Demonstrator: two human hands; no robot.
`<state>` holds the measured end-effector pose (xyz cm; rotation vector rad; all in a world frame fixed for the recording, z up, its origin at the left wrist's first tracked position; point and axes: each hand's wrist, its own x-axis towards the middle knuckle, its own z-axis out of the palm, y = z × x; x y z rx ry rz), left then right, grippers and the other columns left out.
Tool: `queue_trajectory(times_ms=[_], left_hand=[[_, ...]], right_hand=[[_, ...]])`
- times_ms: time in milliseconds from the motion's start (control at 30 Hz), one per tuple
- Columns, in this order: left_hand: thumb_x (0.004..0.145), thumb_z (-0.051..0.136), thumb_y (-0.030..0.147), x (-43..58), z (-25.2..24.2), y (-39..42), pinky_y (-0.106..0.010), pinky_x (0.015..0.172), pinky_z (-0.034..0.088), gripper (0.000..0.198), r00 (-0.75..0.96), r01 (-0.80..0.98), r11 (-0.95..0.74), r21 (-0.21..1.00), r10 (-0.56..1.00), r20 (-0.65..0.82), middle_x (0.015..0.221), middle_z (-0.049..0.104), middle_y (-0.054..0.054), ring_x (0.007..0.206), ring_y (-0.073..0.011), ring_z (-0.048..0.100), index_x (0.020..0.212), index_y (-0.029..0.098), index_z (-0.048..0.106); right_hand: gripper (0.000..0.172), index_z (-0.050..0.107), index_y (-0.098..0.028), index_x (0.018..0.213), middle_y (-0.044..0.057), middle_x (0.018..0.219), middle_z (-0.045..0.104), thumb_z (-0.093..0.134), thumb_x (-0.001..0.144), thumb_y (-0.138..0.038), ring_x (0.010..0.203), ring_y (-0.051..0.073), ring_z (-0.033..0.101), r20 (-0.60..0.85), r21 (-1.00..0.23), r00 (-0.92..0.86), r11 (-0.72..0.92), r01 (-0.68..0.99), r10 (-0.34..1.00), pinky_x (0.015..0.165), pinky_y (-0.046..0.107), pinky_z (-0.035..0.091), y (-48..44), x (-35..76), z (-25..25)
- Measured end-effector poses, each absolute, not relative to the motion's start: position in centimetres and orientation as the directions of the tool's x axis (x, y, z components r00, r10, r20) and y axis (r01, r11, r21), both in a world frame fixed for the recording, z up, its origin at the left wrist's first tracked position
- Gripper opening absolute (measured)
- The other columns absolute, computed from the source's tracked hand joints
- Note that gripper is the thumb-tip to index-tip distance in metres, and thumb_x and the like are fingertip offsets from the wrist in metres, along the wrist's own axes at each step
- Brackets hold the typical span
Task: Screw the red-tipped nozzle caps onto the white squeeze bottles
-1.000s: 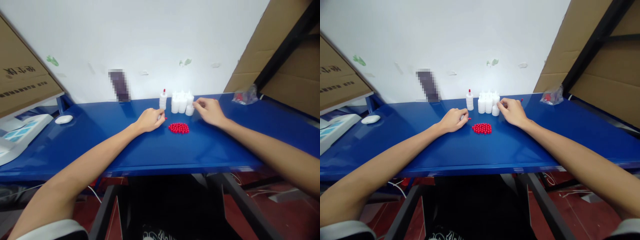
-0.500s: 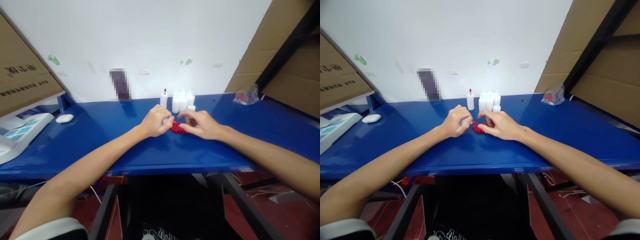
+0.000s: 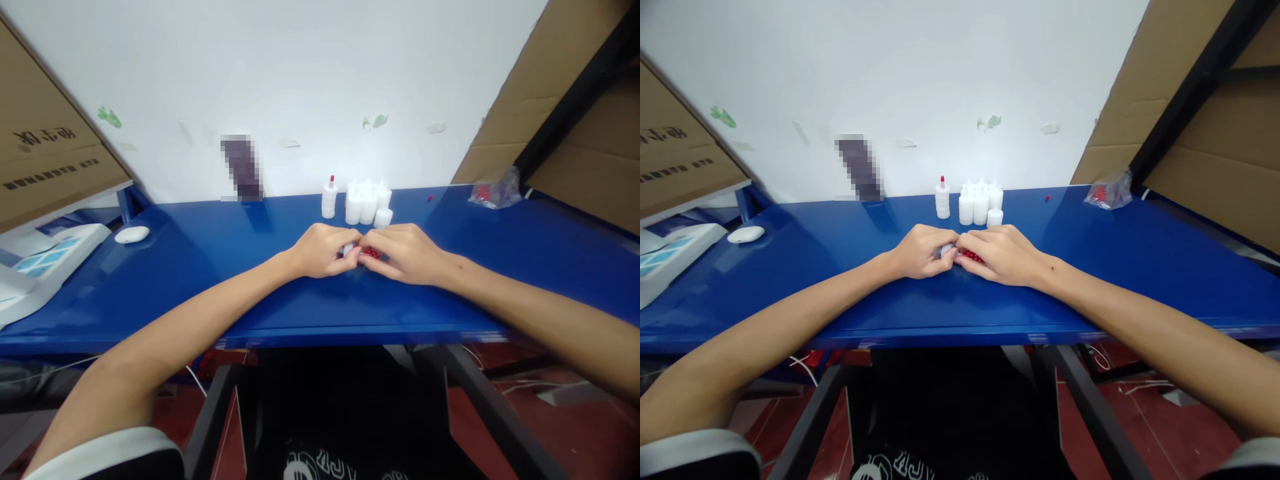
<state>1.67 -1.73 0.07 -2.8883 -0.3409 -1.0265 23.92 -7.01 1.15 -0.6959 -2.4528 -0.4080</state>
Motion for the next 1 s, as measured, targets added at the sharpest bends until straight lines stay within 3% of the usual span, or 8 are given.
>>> queue_trajectory(times_ms=[300, 500, 800, 1000], left_hand=[[0.103, 0.040, 0.029, 1.29, -0.65, -1.28, -0.028, 0.063, 0.049, 0.028, 0.784, 0.182, -0.972, -0.151, 0.051, 0.619, 0.078, 0.069, -0.003, 0.066, -0.0152, 0.062, 0.098, 0.017, 0.065], [0.110, 0.036, 0.035, 1.26, -0.43, -1.31, -0.029, 0.072, 0.053, 0.034, 0.776, 0.175, -0.974, -0.146, 0.045, 0.630, 0.096, 0.066, -0.010, 0.083, -0.0188, 0.063, 0.117, 0.012, 0.060], [0.111, 0.031, 0.053, 1.32, -0.35, -1.22, -0.030, 0.069, 0.051, 0.045, 0.803, 0.201, -0.970, -0.134, 0.085, 0.589, 0.093, 0.065, -0.008, 0.079, -0.0183, 0.062, 0.106, 0.017, 0.057], [0.111, 0.033, 0.050, 1.40, -0.36, -1.24, -0.029, 0.067, 0.051, 0.042, 0.790, 0.180, -0.966, -0.187, 0.029, 0.613, 0.090, 0.064, -0.007, 0.077, -0.0180, 0.062, 0.104, 0.016, 0.056]], right_hand=[[0.025, 0.064, -0.018, 0.092, 0.001, 0.067, 0.068, 0.062, 0.099, -0.042, 0.055, 0.015, 0.058, 0.609, 0.061, -0.670, 0.817, 0.574, 0.425, 0.055, 0.029, 0.039, -6.67, 24.62, 0.68], [0.026, 0.065, -0.019, 0.090, 0.002, 0.069, 0.066, 0.050, 0.106, -0.033, 0.058, 0.015, 0.056, 0.588, 0.118, -0.703, 0.818, 0.563, 0.399, 0.058, 0.030, 0.038, -6.88, 24.62, 1.13], [0.035, 0.061, -0.020, 0.085, 0.002, 0.072, 0.061, 0.042, 0.110, -0.033, 0.060, 0.014, 0.050, 0.560, 0.123, -0.735, 0.839, 0.530, 0.382, 0.057, 0.031, 0.033, -6.75, 24.73, 0.93], [0.034, 0.061, -0.019, 0.083, 0.001, 0.072, 0.060, 0.044, 0.110, -0.032, 0.059, 0.013, 0.050, 0.573, 0.094, -0.732, 0.858, 0.505, 0.368, 0.058, 0.030, 0.035, -6.84, 24.69, 1.37]])
